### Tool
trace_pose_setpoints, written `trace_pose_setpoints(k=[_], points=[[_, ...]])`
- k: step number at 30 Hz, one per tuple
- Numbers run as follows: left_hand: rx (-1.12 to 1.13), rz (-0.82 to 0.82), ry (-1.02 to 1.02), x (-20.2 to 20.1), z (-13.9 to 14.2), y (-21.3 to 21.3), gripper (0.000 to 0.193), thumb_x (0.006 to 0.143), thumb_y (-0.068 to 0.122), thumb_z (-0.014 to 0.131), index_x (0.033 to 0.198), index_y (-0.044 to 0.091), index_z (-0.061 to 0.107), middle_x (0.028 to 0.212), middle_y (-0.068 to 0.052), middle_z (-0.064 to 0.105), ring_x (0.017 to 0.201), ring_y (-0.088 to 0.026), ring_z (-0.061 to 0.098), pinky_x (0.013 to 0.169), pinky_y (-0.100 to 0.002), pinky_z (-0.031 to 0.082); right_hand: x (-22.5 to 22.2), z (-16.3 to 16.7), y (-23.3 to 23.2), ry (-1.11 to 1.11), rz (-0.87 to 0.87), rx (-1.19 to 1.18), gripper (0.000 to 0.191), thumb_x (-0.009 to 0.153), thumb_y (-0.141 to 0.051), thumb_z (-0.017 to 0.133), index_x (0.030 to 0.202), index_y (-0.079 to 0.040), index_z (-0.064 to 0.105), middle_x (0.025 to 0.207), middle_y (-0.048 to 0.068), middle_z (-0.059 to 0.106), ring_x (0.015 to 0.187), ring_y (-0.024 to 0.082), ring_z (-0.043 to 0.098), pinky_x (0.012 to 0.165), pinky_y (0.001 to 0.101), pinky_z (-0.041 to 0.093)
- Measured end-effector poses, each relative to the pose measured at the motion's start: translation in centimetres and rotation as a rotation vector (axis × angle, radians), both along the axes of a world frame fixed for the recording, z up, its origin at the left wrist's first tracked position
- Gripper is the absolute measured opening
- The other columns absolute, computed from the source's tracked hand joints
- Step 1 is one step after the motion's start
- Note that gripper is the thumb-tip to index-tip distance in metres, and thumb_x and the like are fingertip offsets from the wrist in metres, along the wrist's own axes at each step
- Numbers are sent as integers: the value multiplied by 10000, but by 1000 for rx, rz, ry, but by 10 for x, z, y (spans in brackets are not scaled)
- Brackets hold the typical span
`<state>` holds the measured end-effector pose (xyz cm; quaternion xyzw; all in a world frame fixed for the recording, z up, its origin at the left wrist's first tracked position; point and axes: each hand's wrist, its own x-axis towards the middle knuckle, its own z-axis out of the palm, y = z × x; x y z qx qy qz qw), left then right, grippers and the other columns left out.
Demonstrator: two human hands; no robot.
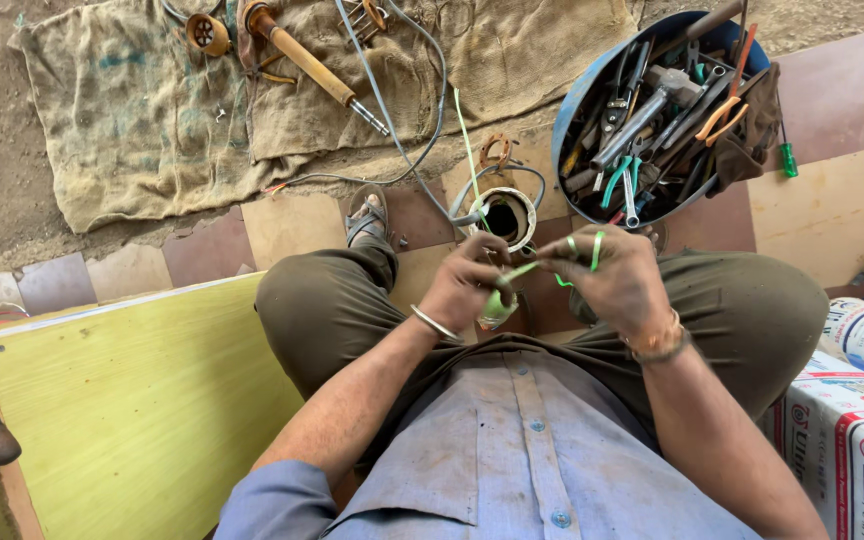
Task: The person sits on the floor repairing a submersible pump motor, threading green plastic wire through the pump housing and around its parts. They cut the wire with scissors, use a screwdriver on the housing, and handle the pump body and cable while fitting components together.
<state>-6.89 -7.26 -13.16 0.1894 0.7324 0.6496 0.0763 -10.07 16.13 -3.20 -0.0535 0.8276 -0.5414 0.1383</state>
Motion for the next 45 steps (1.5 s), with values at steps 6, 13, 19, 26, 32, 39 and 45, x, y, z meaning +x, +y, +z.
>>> trace_pose_setpoints(k=[6, 13, 19, 26, 32, 39, 45], points=[[750, 528, -798, -19, -2, 13, 379, 925, 14, 739, 1265, 179, 765, 884, -47, 729, 592, -102, 531, 505, -256, 439, 20, -62, -30, -386, -251, -426, 173, 904, -130, 780, 1014, 1, 804, 842, 35, 787, 684, 55, 670, 599, 230, 523], [-195, 407, -7, -25, 37, 25, 281, 976, 19, 702, 1195, 182, 768, 1156, -31, 735, 1055, -162, 679, 916, -301, 581, 23, -10, -25, -48, 238, 45, 156, 915, -161, 788, 942, -9, 768, 757, 163, 700, 575, 212, 586, 603, 330, 527], [-432, -289, 223, -4, 44, 19, 191, 720, 80, 848, 871, 188, 801, 1087, -57, 695, 1005, -239, 623, 865, -356, 522, 15, 18, 21, -128, 507, -266, 143, 894, -188, 742, 950, -58, 762, 794, 76, 780, 667, 118, 687, 634, 302, 559], [593, 447, -683, -4, 15, 32, 306, 894, 24, 760, 1174, 132, 821, 915, -38, 652, 824, -130, 593, 696, -266, 460, 10, -53, 2, -279, -26, -200, 260, 1010, -260, 631, 998, -41, 769, 824, 75, 774, 715, 117, 645, 659, 299, 525], [-699, 775, -384, -57, -16, 38, 388, 878, 366, 847, 1199, 165, 762, 871, -84, 647, 814, -250, 648, 760, -425, 501, 38, -76, -32, -239, 132, 7, 287, 954, -299, 621, 979, -72, 796, 871, 153, 765, 799, 306, 742, 743, 404, 573], [-616, 494, -133, -87, -16, 37, 211, 846, 247, 758, 881, 39, 776, 903, -105, 639, 865, -275, 645, 799, -412, 517, 44, -59, -14, -235, 212, 444, 449, 958, -427, 628, 821, -21, 762, 854, 252, 711, 823, 448, 685, 766, 536, 549], [-169, 329, -934, -98, -2, 13, 184, 935, 183, 586, 796, 69, 623, 678, -34, 564, 527, -130, 485, 442, -304, 377, 56, -27, 22, -434, 227, 451, 547, 972, -498, 595, 767, -17, 756, 754, 264, 715, 711, 409, 687, 700, 498, 546]])
